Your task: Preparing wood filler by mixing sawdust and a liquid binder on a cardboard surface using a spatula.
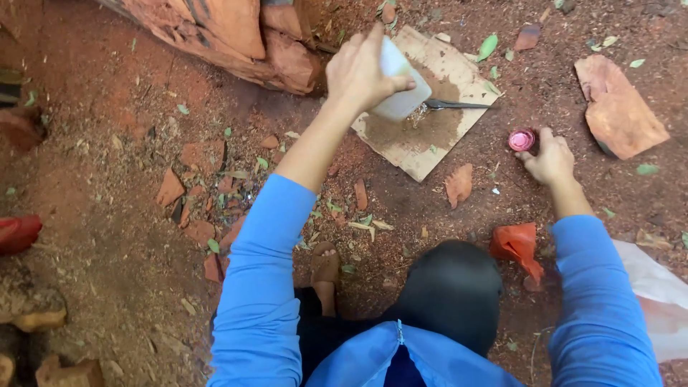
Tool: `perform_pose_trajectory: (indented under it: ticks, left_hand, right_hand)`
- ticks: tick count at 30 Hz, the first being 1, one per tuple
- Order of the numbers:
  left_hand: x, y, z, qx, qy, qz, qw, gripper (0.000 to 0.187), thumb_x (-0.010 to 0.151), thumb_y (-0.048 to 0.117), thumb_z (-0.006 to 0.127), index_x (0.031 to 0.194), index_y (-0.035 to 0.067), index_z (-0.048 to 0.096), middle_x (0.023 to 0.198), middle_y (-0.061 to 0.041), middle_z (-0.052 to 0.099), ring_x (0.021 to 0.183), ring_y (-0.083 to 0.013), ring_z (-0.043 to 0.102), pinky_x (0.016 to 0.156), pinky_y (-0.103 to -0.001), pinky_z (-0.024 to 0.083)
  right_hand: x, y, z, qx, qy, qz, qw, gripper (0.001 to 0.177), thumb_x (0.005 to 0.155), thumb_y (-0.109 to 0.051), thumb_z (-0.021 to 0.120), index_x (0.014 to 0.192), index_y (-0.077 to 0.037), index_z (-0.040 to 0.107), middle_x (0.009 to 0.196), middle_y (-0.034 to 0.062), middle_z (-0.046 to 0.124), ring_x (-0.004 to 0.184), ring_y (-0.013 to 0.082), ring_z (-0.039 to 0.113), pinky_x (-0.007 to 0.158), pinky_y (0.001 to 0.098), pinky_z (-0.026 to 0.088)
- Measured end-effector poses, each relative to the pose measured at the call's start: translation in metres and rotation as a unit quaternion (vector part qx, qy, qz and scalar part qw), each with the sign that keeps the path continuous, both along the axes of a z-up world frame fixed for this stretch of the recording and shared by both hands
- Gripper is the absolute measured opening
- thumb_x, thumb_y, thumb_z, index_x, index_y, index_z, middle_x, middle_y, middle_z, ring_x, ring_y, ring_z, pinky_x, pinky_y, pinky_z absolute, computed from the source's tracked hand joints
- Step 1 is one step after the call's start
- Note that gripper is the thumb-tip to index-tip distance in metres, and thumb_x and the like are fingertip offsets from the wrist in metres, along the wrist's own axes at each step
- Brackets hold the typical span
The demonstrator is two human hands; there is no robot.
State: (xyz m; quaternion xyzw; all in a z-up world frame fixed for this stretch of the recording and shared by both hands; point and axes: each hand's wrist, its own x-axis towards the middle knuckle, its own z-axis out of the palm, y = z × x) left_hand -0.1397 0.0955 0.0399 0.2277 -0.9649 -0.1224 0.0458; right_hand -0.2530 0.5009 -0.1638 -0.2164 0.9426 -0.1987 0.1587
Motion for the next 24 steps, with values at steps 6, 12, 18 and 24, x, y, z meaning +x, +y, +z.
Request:
perform_pose_trajectory:
  ticks: [6,12,18,24]
  left_hand:
    - [-0.015,0.015,-0.017,-0.041,0.012,-0.023,0.999,0.128,0.052,0.069,0.102,0.154,0.022,0.040,0.119,-0.008,0.065,0.105,-0.0236,0.059,0.097,-0.040,0.048]
    - [-0.030,0.027,-0.020,-0.053,0.067,-0.090,0.992,0.134,0.037,0.065,0.105,0.150,0.030,0.042,0.112,-0.003,0.067,0.106,-0.0250,0.058,0.092,-0.041,0.042]
    - [-0.047,0.029,-0.013,-0.077,0.111,-0.162,0.978,0.133,0.027,0.055,0.102,0.146,0.032,0.049,0.116,-0.005,0.069,0.103,-0.0258,0.056,0.091,-0.043,0.042]
    - [0.022,0.032,0.008,-0.011,0.183,-0.174,0.967,0.109,0.060,0.071,0.095,0.139,0.023,0.038,0.142,-0.011,0.049,0.130,-0.0278,0.050,0.102,-0.045,0.048]
  right_hand:
    - [-0.017,-0.033,0.089,0.049,0.087,0.106,0.989,0.090,0.077,-0.011,0.078,0.156,0.008,0.040,0.146,0.0346,0.052,0.128,0.0513,0.053,0.105,0.0548,0.045]
    - [0.020,-0.181,0.213,-0.173,-0.014,0.233,0.957,0.103,0.069,-0.004,0.087,0.156,0.011,0.034,0.140,0.0385,0.051,0.117,0.0467,0.057,0.089,0.0519,0.054]
    - [0.038,-0.224,0.210,-0.274,-0.039,0.269,0.923,0.097,0.066,0.000,0.087,0.148,0.003,0.035,0.129,0.0297,0.063,0.114,0.0448,0.066,0.093,0.0511,0.056]
    - [0.054,-0.213,0.200,-0.248,0.085,0.164,0.951,0.081,0.080,-0.004,0.088,0.146,0.004,0.042,0.132,0.0294,0.062,0.117,0.0453,0.063,0.096,0.0525,0.053]
